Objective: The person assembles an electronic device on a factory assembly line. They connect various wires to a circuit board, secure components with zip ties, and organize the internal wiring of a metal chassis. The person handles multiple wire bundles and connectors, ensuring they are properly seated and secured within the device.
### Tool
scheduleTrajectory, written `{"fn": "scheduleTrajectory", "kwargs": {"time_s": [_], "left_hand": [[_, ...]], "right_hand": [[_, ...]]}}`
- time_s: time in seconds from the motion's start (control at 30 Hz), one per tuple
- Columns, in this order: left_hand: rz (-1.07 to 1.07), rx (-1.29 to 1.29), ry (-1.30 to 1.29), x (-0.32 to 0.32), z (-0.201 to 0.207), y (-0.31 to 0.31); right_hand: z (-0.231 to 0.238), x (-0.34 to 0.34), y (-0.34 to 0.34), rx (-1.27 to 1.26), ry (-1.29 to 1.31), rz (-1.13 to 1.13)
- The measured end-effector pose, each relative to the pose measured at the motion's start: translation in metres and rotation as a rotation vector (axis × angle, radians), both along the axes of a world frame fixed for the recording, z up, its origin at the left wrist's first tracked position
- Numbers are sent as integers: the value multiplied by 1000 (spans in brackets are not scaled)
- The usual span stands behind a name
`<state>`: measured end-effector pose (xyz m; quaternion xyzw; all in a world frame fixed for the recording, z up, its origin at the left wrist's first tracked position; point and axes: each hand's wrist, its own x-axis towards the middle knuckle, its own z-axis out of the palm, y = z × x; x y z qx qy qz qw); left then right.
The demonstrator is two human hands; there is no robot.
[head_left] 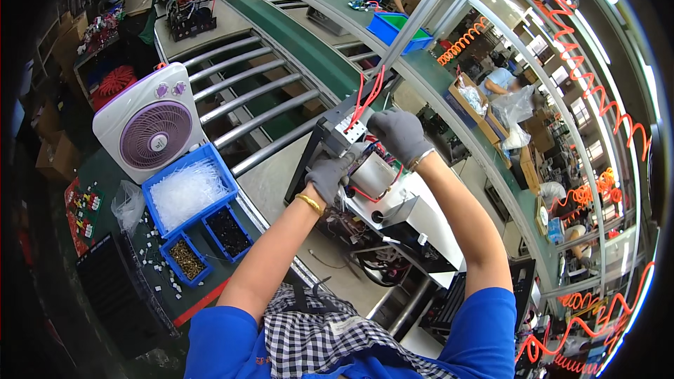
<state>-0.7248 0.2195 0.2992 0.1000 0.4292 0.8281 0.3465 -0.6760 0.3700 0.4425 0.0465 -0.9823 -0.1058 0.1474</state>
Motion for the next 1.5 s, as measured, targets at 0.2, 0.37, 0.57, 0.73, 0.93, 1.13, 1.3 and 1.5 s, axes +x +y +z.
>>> {"fn": "scheduleTrajectory", "kwargs": {"time_s": [0.2,0.37,0.57,0.73,0.93,1.13,1.3,1.5], "left_hand": [[-20,-38,5,3,3,-3],[-33,-36,-16,-2,0,-7],[-10,-24,35,-3,4,-5],[-45,-70,16,-5,-1,-7],[-29,-38,-17,-7,-1,-4],[-42,-32,24,-9,1,-6],[-71,-36,-11,-13,3,-3],[-77,10,-53,-19,-8,-4]], "right_hand": [[-16,-22,6,142,-52,-31],[-15,-18,-8,155,-52,-19],[-11,-8,-11,202,-165,-102],[-15,-5,-17,157,-136,-65],[-21,3,-16,-57,-89,8],[-23,8,-13,-505,-140,-37],[-19,0,-3,-690,-198,-94],[-2,-16,-9,-706,-299,-123]]}}
